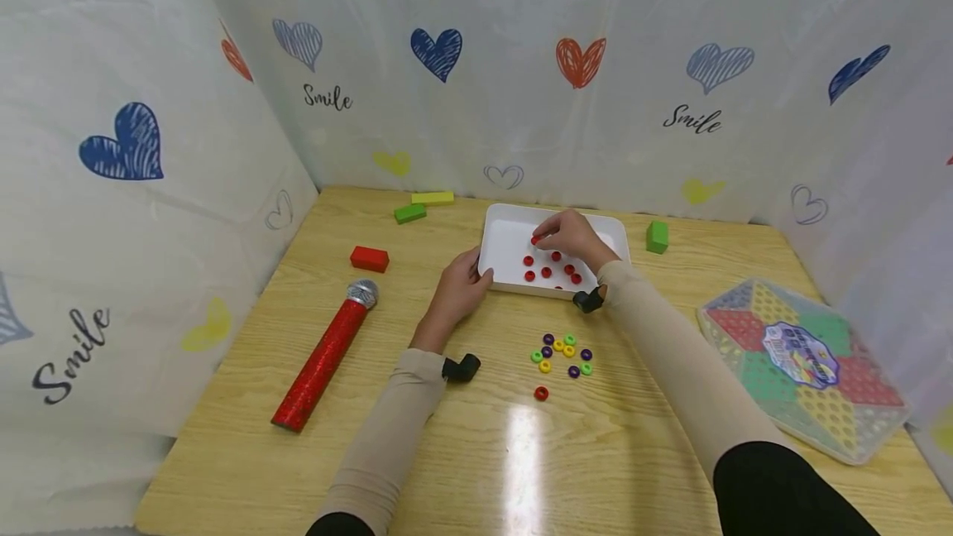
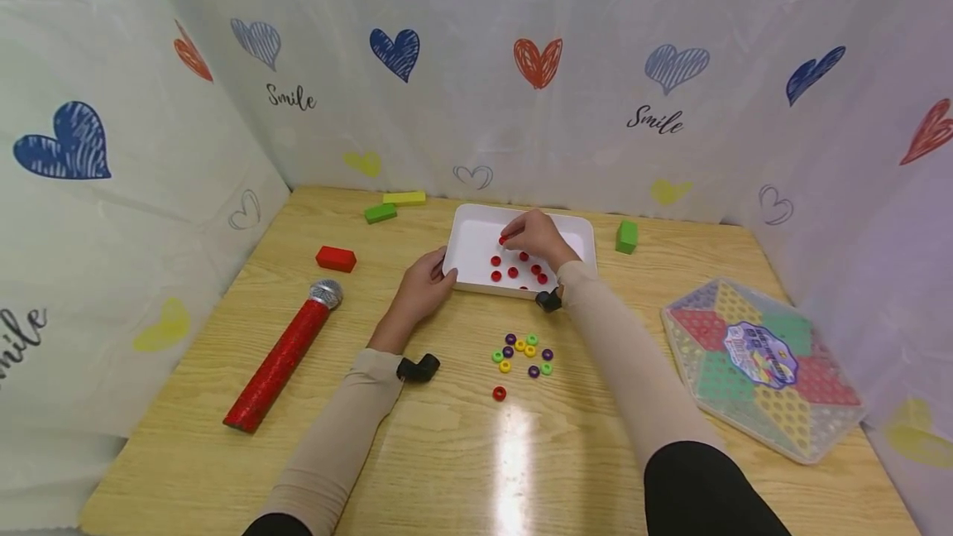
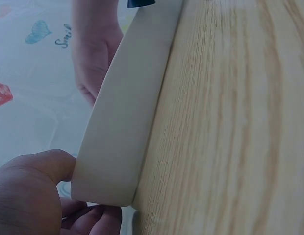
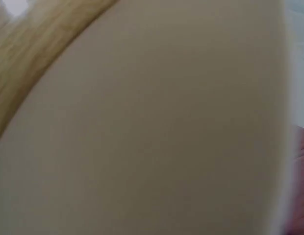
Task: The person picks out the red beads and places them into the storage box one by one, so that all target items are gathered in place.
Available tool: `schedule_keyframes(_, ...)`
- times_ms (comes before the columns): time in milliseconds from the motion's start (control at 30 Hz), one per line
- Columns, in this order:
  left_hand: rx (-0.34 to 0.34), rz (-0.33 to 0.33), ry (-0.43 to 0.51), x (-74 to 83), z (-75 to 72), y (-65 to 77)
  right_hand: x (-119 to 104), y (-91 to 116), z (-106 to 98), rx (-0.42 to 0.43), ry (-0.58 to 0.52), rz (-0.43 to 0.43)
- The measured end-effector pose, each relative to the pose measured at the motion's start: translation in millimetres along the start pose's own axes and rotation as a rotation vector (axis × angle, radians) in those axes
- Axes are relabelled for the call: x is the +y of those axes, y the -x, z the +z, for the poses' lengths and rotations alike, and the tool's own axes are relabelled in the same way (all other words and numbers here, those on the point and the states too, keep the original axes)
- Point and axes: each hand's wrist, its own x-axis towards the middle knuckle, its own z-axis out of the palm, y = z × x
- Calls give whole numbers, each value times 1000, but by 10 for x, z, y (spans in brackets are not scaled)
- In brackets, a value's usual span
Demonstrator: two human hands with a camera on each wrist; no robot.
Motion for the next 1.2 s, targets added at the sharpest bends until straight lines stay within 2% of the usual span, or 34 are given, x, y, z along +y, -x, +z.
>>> schedule_keyframes(167, -3, -2, 15, -5, 32, 0, 69, -12, 50, -2, 38, -16)
schedule_keyframes(367, -10, -17, 25, 10, 54, 2, 119, -3, 89, -14, 27, 14)
schedule_keyframes(733, 11, -23, 0, 21, 24, 2, 43, 44, 24, -17, 23, -10)
schedule_keyframes(900, 19, -31, 3, 35, 24, 14, -42, 144, -61, 1, 40, -70)
schedule_keyframes(1200, 6, -42, 15, 71, 34, 23, -132, 456, -223, 83, 29, -176)
